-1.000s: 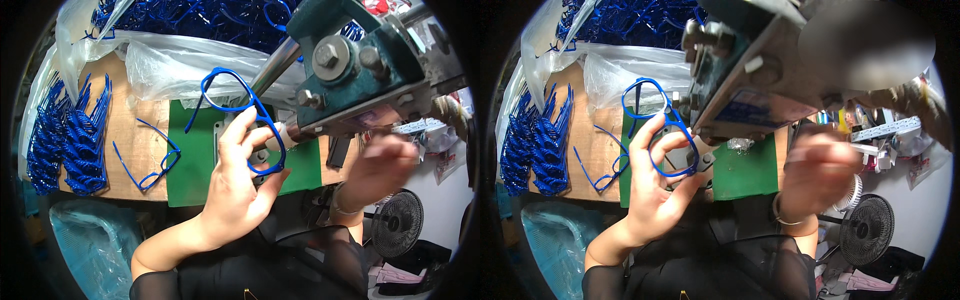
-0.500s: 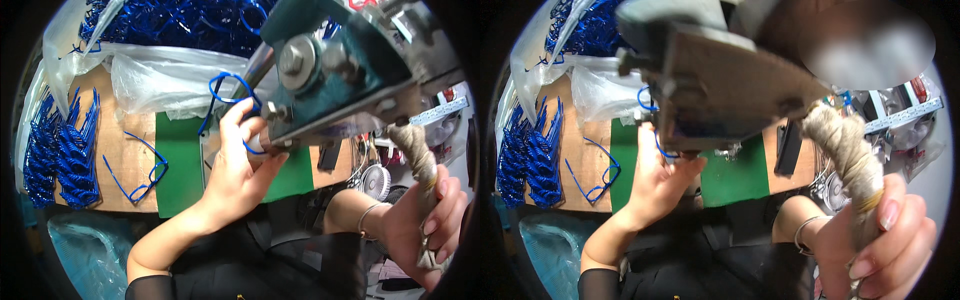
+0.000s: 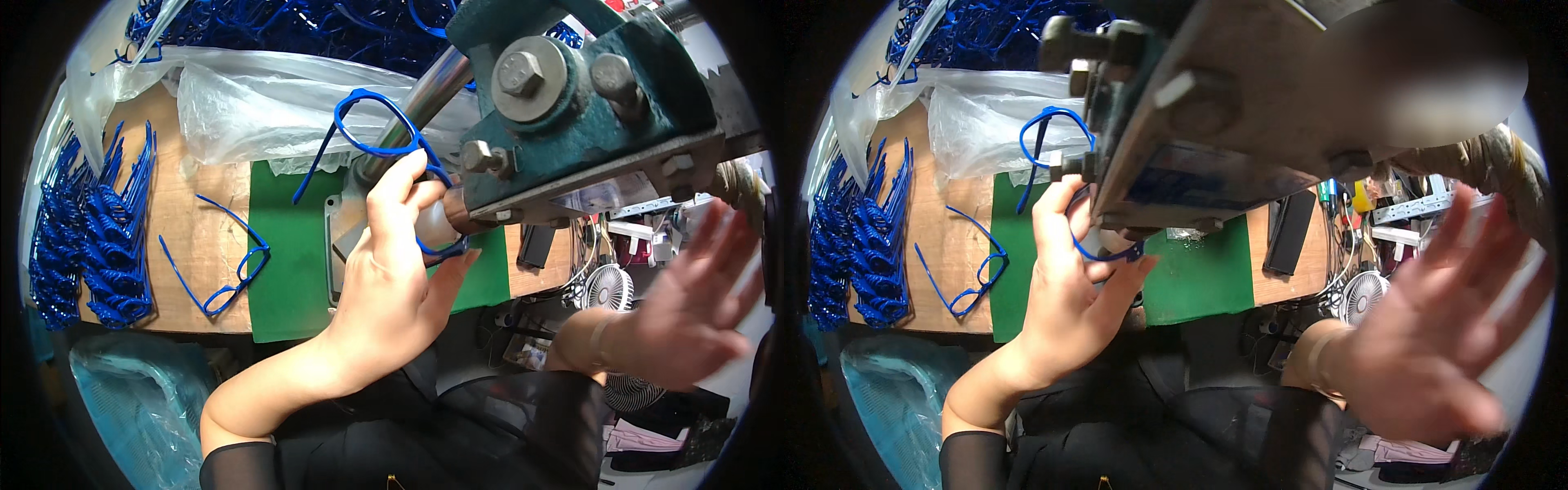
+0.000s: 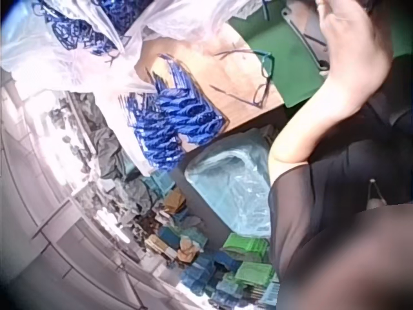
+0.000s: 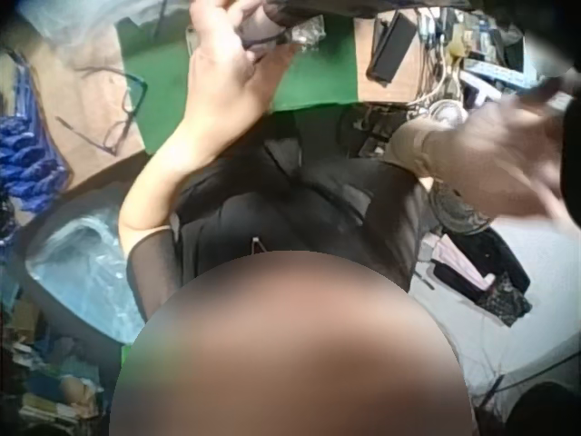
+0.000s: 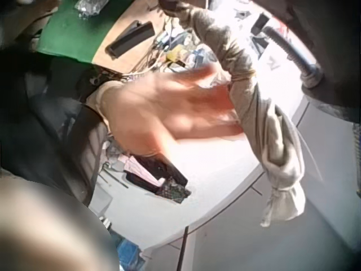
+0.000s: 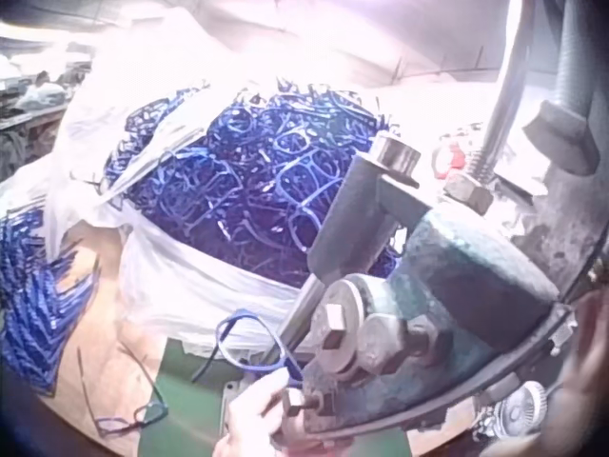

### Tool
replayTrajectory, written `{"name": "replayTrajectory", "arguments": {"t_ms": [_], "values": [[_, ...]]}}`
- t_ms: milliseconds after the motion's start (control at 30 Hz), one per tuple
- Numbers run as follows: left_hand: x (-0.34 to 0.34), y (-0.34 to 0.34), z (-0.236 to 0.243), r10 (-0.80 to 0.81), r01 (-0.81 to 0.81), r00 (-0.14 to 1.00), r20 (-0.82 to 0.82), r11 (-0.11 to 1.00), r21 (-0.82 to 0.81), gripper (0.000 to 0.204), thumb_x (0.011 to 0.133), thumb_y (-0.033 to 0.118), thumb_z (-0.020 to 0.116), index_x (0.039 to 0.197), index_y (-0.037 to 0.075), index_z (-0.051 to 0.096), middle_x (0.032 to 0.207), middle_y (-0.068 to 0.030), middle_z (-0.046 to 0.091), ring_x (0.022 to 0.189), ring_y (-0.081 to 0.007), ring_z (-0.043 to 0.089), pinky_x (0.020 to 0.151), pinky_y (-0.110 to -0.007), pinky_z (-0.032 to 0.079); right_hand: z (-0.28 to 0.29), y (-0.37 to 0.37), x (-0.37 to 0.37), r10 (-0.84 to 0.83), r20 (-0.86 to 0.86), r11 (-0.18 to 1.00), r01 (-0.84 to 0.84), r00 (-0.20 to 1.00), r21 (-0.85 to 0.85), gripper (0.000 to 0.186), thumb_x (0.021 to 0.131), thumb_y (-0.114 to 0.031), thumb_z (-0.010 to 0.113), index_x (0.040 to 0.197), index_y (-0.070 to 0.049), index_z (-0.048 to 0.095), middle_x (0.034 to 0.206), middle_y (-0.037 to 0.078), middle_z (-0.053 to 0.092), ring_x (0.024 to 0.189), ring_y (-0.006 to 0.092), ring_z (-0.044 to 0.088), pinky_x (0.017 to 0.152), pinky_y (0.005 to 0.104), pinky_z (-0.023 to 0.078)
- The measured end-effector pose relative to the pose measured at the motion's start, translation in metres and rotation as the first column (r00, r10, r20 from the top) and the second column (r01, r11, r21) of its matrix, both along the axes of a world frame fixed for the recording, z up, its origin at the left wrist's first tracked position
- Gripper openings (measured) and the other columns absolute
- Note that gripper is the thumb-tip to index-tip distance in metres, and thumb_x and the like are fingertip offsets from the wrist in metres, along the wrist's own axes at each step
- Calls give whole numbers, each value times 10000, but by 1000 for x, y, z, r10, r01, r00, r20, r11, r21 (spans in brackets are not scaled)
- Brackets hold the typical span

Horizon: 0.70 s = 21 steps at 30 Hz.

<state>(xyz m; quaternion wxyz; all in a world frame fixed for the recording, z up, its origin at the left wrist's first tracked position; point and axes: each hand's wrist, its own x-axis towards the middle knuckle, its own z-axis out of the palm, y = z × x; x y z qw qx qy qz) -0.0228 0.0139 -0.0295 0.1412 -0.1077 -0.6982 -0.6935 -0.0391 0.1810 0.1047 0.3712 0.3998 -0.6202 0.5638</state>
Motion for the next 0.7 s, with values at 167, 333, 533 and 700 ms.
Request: {"name": "replayTrajectory", "arguments": {"t_ms": [167, 333, 533, 700], "values": [[34, -20, -4, -7, -2, 999, 45, 981, 195, 780, 700, -129, 587, 1310, 70, 144, 1217, -205, 441, 947, -147, 533, 742, -234, 479, -175, 24, -1, -373, 564, 794, -61, 737, 605, 66, 743, -32, 633, 806, -16, 616, 755, 69, 591, 736, 160, 566, 686, 271, 453], [55, -32, -24, -137, 89, 986, 94, 912, 401, 801, 676, -117, 608, 1282, 93, 128, 1132, -210, 459, 668, -75, 501, 600, -180, 419, -215, 44, -8, -512, 525, 743, 44, 679, 667, 69, 760, -50, 624, 793, 1, 593, 732, 86, 572, 655, 172, 567, 614, 255, 455], [62, -29, -15, -168, 36, 971, 172, 809, 587, 619, 792, -34, 541, 1255, 84, 147, 1074, -244, 485, 674, -110, 529, 609, -220, 480, -252, 48, 0, -526, 616, 776, 34, 587, 630, 83, 741, -65, 642, 756, -18, 576, 695, 65, 529, 624, 161, 532, 577, 263, 434], [58, -24, -11, -165, 9, 952, 257, 857, 515, 624, 783, -43, 546, 1252, 83, 155, 1109, -215, 491, 852, -204, 599, 740, -284, 499, -260, 51, -4, -538, 423, 673, 69, 729, 737, 85, 735, -29, 643, 767, -16, 566, 696, 54, 497, 608, 140, 495, 564, 247, 417]]}}
